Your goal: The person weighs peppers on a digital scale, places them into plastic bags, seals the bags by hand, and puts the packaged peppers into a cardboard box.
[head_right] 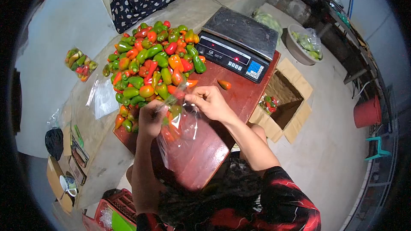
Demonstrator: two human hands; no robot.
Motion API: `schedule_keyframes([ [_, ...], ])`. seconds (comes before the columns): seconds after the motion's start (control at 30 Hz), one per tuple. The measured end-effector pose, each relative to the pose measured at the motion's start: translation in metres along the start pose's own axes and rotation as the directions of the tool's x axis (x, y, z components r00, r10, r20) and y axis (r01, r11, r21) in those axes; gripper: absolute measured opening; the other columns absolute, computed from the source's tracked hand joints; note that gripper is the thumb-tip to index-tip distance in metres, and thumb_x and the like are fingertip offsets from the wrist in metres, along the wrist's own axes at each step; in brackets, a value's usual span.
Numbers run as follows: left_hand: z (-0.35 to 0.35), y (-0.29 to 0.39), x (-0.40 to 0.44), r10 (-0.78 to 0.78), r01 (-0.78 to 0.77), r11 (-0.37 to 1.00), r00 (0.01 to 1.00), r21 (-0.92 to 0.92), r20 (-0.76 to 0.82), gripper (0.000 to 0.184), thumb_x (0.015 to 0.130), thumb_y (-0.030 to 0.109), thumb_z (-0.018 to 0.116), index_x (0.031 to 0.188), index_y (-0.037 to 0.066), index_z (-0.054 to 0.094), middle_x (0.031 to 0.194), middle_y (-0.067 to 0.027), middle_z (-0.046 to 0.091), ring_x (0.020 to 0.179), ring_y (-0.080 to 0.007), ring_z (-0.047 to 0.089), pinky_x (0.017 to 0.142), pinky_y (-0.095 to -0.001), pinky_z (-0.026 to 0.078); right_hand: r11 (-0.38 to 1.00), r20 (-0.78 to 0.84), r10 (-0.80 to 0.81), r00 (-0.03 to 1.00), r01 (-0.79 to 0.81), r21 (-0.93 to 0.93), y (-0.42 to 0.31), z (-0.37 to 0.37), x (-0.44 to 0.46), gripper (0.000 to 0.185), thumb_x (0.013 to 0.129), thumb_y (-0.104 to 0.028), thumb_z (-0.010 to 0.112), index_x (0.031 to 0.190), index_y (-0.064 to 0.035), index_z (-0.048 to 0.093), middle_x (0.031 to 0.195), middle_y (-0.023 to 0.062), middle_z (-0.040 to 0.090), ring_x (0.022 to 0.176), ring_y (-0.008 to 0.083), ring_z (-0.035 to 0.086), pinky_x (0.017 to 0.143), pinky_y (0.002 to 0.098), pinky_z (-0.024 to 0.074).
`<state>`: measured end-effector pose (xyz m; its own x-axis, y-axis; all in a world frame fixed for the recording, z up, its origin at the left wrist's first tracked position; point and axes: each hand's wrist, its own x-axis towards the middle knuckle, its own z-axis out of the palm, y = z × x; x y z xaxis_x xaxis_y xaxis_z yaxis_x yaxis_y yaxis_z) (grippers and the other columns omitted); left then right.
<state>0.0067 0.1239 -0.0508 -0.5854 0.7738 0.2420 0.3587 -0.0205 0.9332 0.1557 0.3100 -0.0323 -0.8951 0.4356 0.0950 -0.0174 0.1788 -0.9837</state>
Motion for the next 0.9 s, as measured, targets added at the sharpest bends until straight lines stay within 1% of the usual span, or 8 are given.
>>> schedule_keyframes([
  [0.13, -0.005, -0.002, -0.002, -0.112, 0.112, 0.985, 0.994, -0.129, 0.006, 0.020, 0.095, 0.014, 0.067, 0.080, 0.002, 0.062, 0.065, 0.0059, 0.048, 0.063, -0.0032, 0.042, 0.056, -0.0245, 0.033, 0.973, -0.125, -0.078, 0.989, 0.048, -0.225, -0.013, 0.004, 0.000, 0.035, 0.101, -0.023, 0.063, 0.074, -0.0003, 0.065, 0.056, -0.0015, 0.051, 0.057, 0.0056, 0.045, 0.051, 0.0287, 0.0382],
  [0.27, -0.004, -0.012, -0.001, -0.085, 0.087, 0.991, 0.996, -0.106, 0.016, 0.018, 0.095, 0.013, 0.067, 0.080, 0.003, 0.062, 0.065, 0.0075, 0.047, 0.062, -0.0020, 0.041, 0.055, -0.0242, 0.031, 0.993, -0.010, -0.045, 0.999, 0.043, -0.112, 0.011, -0.002, 0.001, 0.027, 0.099, -0.022, 0.067, 0.081, -0.0019, 0.068, 0.064, -0.0060, 0.048, 0.059, 0.0026, 0.039, 0.051, 0.0244, 0.0313],
  [0.33, -0.006, -0.014, -0.001, -0.073, 0.073, 0.995, 0.997, -0.073, 0.013, 0.017, 0.095, 0.012, 0.066, 0.081, 0.003, 0.062, 0.064, 0.0080, 0.047, 0.062, -0.0021, 0.041, 0.054, -0.0244, 0.032, 0.964, -0.011, 0.120, 0.993, -0.114, 0.241, -0.023, 0.013, -0.004, 0.030, 0.099, -0.021, 0.066, 0.075, -0.0024, 0.066, 0.063, -0.0071, 0.047, 0.059, 0.0025, 0.038, 0.052, 0.0242, 0.0316],
  [0.4, -0.006, -0.013, -0.001, -0.067, 0.068, 0.991, 0.998, -0.115, 0.005, 0.019, 0.095, 0.014, 0.066, 0.080, 0.003, 0.062, 0.064, 0.0076, 0.046, 0.061, -0.0022, 0.040, 0.054, -0.0245, 0.031, 0.986, -0.120, -0.066, 0.991, 0.047, -0.157, -0.007, 0.006, -0.001, 0.032, 0.098, -0.023, 0.067, 0.076, -0.0002, 0.070, 0.061, -0.0038, 0.056, 0.058, 0.0037, 0.045, 0.051, 0.0276, 0.0373],
  [0.53, -0.006, -0.009, 0.000, -0.098, 0.098, 0.994, 0.995, -0.045, -0.001, 0.021, 0.096, 0.015, 0.066, 0.079, 0.003, 0.062, 0.063, 0.0078, 0.046, 0.061, -0.0020, 0.040, 0.054, -0.0241, 0.031, 0.996, -0.033, -0.091, 0.995, 0.090, -0.011, -0.010, 0.003, 0.004, 0.021, 0.096, -0.017, 0.070, 0.083, -0.0012, 0.073, 0.066, -0.0031, 0.061, 0.058, 0.0032, 0.048, 0.053, 0.0257, 0.0399],
  [0.57, -0.005, -0.011, 0.001, -0.046, 0.044, 0.996, 0.999, -0.079, -0.019, 0.022, 0.096, 0.016, 0.065, 0.079, 0.003, 0.062, 0.063, 0.0079, 0.045, 0.060, -0.0021, 0.040, 0.054, -0.0242, 0.031, 0.940, -0.031, 0.082, 0.996, -0.067, 0.335, -0.014, 0.010, -0.002, 0.020, 0.092, -0.017, 0.074, 0.079, -0.0022, 0.071, 0.062, -0.0046, 0.057, 0.056, 0.0034, 0.046, 0.050, 0.0251, 0.0356],
  [0.67, -0.012, -0.009, 0.001, -0.086, 0.083, 0.987, 0.996, -0.140, -0.015, 0.023, 0.096, 0.016, 0.064, 0.078, 0.002, 0.062, 0.062, 0.0080, 0.045, 0.060, -0.0023, 0.040, 0.054, -0.0244, 0.032, 0.989, 0.061, 0.146, 0.987, -0.146, -0.010, -0.006, -0.007, -0.005, 0.019, 0.089, -0.015, 0.078, 0.078, -0.0021, 0.069, 0.063, -0.0030, 0.060, 0.055, 0.0032, 0.050, 0.051, 0.0231, 0.0394],
  [0.9, -0.015, -0.009, 0.002, -0.109, 0.107, 0.993, 0.994, -0.052, -0.024, 0.028, 0.098, 0.018, 0.063, 0.076, 0.001, 0.059, 0.060, 0.0082, 0.043, 0.058, -0.0014, 0.037, 0.053, -0.0243, 0.031, 0.997, 0.053, 0.070, 0.996, -0.069, -0.018, -0.009, -0.004, 0.000, 0.014, 0.086, -0.011, 0.080, 0.082, -0.0029, 0.069, 0.068, -0.0038, 0.061, 0.062, 0.0033, 0.052, 0.056, 0.0214, 0.0403],
])
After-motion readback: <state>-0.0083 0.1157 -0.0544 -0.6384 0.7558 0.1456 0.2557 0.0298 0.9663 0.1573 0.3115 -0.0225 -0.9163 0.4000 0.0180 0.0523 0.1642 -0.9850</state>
